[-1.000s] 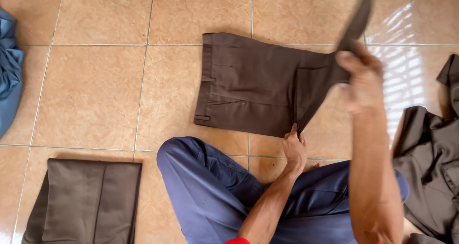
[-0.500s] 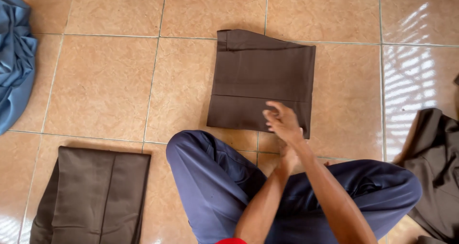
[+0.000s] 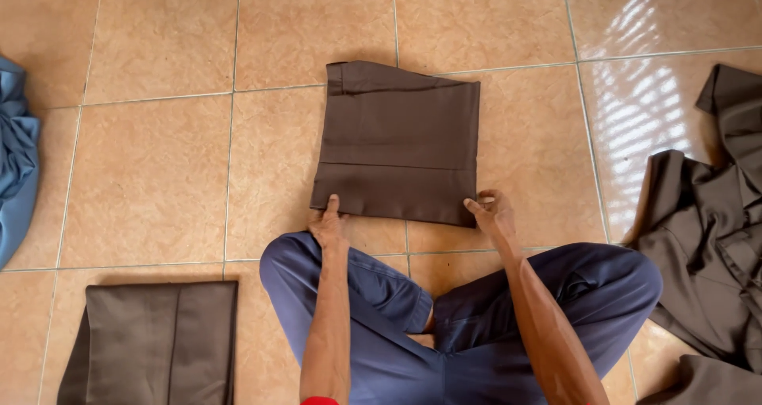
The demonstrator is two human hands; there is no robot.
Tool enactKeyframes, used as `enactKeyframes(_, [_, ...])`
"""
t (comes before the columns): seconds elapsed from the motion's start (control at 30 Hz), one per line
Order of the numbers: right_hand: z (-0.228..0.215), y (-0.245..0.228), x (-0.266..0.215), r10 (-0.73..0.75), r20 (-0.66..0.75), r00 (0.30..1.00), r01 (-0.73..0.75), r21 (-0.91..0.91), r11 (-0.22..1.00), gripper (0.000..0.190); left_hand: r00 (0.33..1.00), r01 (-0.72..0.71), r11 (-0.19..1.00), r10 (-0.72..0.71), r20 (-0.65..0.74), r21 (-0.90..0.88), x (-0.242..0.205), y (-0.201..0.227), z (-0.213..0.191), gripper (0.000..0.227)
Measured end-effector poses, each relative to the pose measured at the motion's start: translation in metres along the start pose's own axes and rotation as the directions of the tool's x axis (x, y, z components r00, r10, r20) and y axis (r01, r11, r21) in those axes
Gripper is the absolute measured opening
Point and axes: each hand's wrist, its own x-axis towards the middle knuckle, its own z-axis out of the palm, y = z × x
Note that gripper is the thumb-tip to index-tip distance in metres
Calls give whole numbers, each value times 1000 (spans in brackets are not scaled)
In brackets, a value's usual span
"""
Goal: Folding brown trousers into neat rectangles on the floor of a sewing factory.
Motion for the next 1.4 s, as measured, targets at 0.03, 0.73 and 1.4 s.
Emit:
enactKeyframes(0.03, [0,4,2,-1,-4,1000,1,1,1000,53,1000,0,1000,0,4,-1,1,2,-3,51])
enactKeyframes(0.73, [-8,-22,-31,-47,46,998,50,-71,996,44,857,-508,705,471,208,495,15,14,1,18])
enactKeyframes(1.4, [-17,-30,-42,84,100,991,-86,10,996,50,915,-402,772,353,195,492,-63,78,24,43])
